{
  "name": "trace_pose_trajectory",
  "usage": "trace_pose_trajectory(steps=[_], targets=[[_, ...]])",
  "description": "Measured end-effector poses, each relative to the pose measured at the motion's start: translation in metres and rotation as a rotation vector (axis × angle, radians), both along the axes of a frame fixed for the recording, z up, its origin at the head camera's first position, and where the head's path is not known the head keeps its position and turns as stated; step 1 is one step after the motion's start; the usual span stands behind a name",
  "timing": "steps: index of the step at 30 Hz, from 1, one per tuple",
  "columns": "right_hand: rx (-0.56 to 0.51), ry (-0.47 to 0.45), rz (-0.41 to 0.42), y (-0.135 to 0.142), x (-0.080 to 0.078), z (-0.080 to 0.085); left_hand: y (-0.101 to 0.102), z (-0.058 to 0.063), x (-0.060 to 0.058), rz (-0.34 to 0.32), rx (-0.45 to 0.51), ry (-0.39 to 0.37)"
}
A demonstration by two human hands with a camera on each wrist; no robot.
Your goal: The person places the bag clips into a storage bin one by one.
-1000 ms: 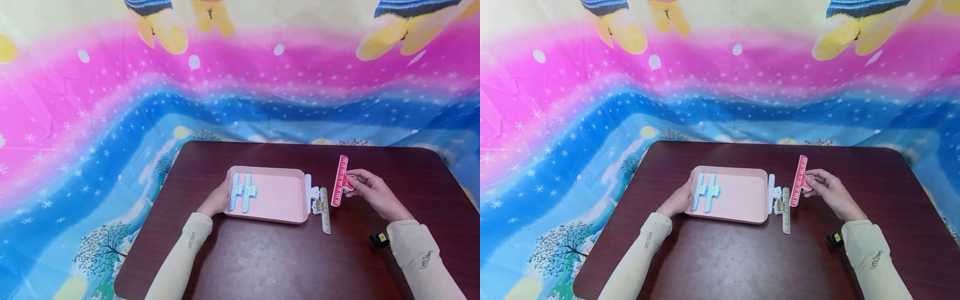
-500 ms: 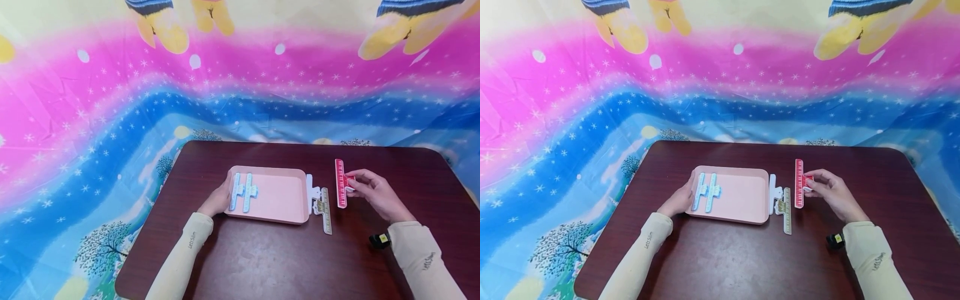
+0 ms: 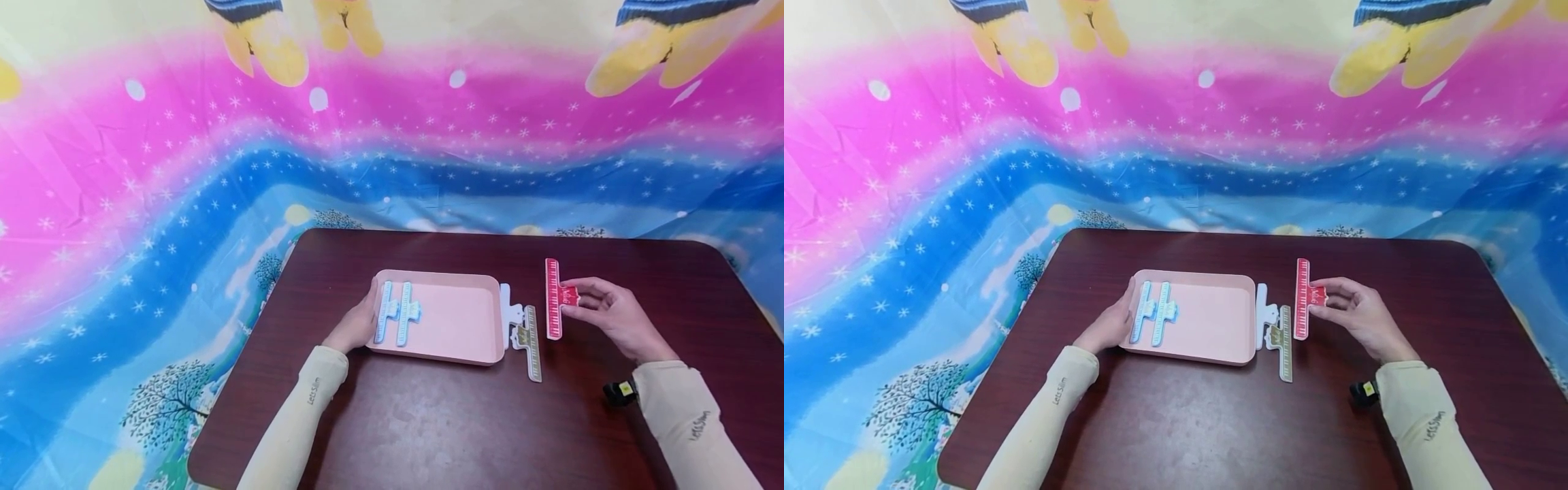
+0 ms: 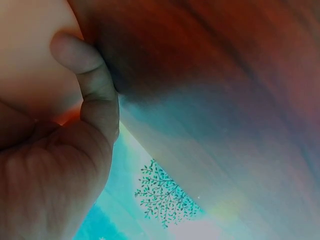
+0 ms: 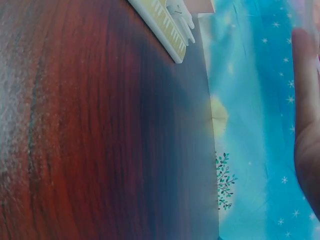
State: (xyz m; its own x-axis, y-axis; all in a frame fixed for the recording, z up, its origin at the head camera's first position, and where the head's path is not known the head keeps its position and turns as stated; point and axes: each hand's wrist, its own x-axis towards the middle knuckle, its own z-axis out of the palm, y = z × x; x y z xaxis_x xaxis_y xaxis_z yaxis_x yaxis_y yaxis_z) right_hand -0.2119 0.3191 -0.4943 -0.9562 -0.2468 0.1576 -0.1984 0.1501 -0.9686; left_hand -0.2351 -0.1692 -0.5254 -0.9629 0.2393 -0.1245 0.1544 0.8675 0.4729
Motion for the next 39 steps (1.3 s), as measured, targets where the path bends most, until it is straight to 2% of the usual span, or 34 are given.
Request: trace_pose_trajectory(steps=[4, 9, 15, 31, 39], targets=[[0.081, 0.022, -0.027, -0.001, 0.001, 0.002, -0.001, -0.001, -0.001, -0.005, -0.005, 0.004], [0.11, 0.03, -0.055, -0.004, 0.002, 0.005, -0.001, -0.003, -0.002, -0.023, 0.002, 0.033], [0.157, 0.002, -0.065, -0.006, 0.003, 0.004, 0.0, -0.003, -0.002, -0.018, 0.006, 0.024], [0.169, -0.031, -0.048, -0.021, -0.001, 0.01, -0.003, -0.002, -0.003, -0.021, -0.011, 0.019], [0.178, -0.051, -0.072, -0.031, -0.003, 0.013, -0.001, -0.003, -0.003, -0.023, -0.007, 0.006]])
